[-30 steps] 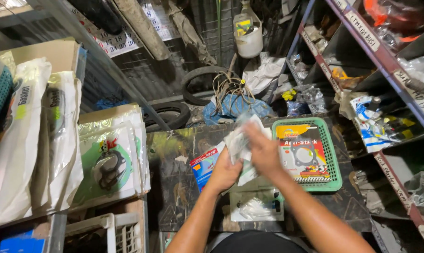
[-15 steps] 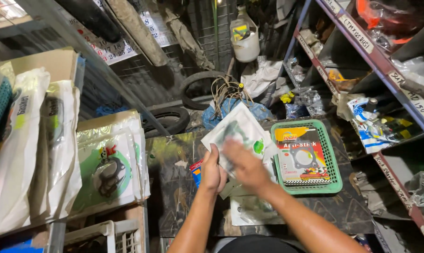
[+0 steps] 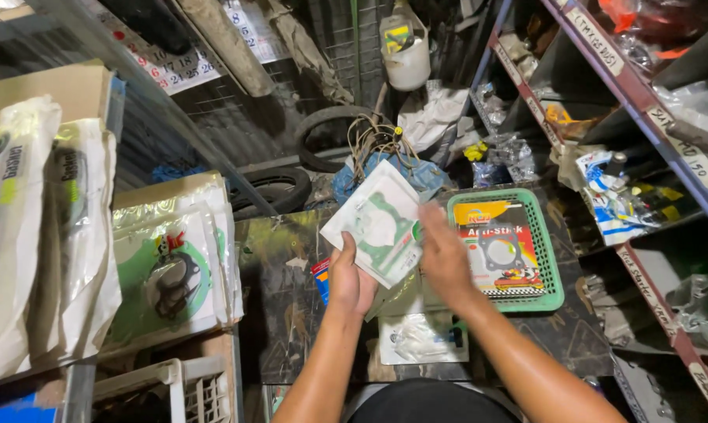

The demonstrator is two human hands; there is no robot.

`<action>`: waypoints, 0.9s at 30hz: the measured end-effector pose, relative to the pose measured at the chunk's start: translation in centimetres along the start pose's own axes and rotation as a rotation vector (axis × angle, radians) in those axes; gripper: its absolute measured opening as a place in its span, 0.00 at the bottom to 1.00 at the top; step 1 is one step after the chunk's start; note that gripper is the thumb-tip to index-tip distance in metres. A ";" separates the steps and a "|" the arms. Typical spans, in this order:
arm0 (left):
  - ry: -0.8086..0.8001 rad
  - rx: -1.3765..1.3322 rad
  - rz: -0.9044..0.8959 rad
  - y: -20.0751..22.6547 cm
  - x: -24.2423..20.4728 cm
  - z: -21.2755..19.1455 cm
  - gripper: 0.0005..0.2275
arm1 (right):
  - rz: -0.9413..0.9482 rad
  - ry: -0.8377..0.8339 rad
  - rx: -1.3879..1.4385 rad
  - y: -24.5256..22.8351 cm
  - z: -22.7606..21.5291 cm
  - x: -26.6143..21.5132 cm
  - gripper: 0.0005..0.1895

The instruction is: The person wipes various packaged items, including anti-stick mats and plastic bags, with a grey cloth on a cluttered table. They handle each item individually, wiping the surfaces before placing them into a green basket.

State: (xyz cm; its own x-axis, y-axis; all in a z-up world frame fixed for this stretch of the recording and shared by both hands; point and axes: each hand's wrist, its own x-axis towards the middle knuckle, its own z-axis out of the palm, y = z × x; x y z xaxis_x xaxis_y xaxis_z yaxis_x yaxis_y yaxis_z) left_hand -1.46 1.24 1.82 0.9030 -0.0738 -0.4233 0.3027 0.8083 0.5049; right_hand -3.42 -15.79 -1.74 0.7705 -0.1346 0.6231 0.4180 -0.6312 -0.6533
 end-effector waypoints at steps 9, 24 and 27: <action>0.051 -0.016 -0.024 1.4 -1.4 3.5 0.18 | -0.074 -0.008 -0.098 1.0 -1.5 1.1 0.25; 0.082 0.224 0.036 -1.1 1.9 -2.5 0.17 | 0.522 0.095 0.181 5.2 -5.3 -0.6 0.19; 0.030 0.423 -0.007 -2.1 2.5 -3.0 0.15 | 0.703 -0.149 0.441 7.9 -4.0 -3.1 0.19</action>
State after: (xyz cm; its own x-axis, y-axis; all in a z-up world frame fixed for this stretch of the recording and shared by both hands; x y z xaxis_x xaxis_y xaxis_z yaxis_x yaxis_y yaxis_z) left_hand -0.77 1.09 -2.54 0.8928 -0.0562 -0.4468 0.4133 0.4962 0.7635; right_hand -4.46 -23.35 -7.11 0.9642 -0.2628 -0.0350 -0.0573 -0.0776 -0.9953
